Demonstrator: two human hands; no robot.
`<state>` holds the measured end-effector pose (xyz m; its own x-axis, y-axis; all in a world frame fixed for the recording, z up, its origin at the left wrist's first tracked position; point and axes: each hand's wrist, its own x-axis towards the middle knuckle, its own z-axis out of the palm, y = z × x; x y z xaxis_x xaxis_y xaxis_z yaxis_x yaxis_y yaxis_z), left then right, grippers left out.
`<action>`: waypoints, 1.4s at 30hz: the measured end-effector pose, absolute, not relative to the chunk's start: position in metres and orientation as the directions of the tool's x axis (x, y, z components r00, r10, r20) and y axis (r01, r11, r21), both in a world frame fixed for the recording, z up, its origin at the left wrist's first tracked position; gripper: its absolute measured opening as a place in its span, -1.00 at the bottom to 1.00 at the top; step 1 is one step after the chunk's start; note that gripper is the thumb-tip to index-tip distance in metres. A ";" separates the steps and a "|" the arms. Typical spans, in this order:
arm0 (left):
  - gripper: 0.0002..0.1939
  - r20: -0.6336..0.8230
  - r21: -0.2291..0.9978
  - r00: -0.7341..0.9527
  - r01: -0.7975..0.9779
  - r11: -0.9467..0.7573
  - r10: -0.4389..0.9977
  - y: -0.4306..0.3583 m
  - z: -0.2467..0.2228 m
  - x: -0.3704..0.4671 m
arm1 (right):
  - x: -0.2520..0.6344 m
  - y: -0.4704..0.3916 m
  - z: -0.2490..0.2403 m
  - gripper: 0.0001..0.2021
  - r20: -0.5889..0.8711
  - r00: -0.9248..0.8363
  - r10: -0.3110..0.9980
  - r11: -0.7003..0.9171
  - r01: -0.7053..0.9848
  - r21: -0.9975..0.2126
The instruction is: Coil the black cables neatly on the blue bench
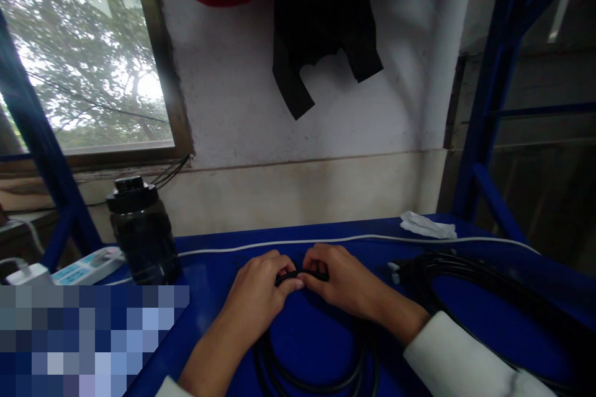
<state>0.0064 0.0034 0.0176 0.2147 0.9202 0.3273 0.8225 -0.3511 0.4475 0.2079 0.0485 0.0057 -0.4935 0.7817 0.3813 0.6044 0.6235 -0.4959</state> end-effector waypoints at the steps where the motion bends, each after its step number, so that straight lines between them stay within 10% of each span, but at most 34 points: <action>1: -0.91 0.328 0.440 0.212 0.828 -0.348 0.920 0.003 0.018 0.006 | 0.208 0.048 0.006 -0.92 0.379 -0.495 0.782 0.623 0.605 -0.496; 42: -0.83 0.344 0.394 0.074 0.894 -0.216 0.936 0.003 0.024 0.006 | 0.210 0.047 0.007 -0.91 0.367 -0.494 0.788 0.616 0.620 -0.487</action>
<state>0.0062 0.0027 0.0239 0.0743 0.9360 0.3440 0.8936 -0.2156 0.3936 0.2105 0.0472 0.0071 -0.4944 0.7878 0.3673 0.6196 0.6158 -0.4867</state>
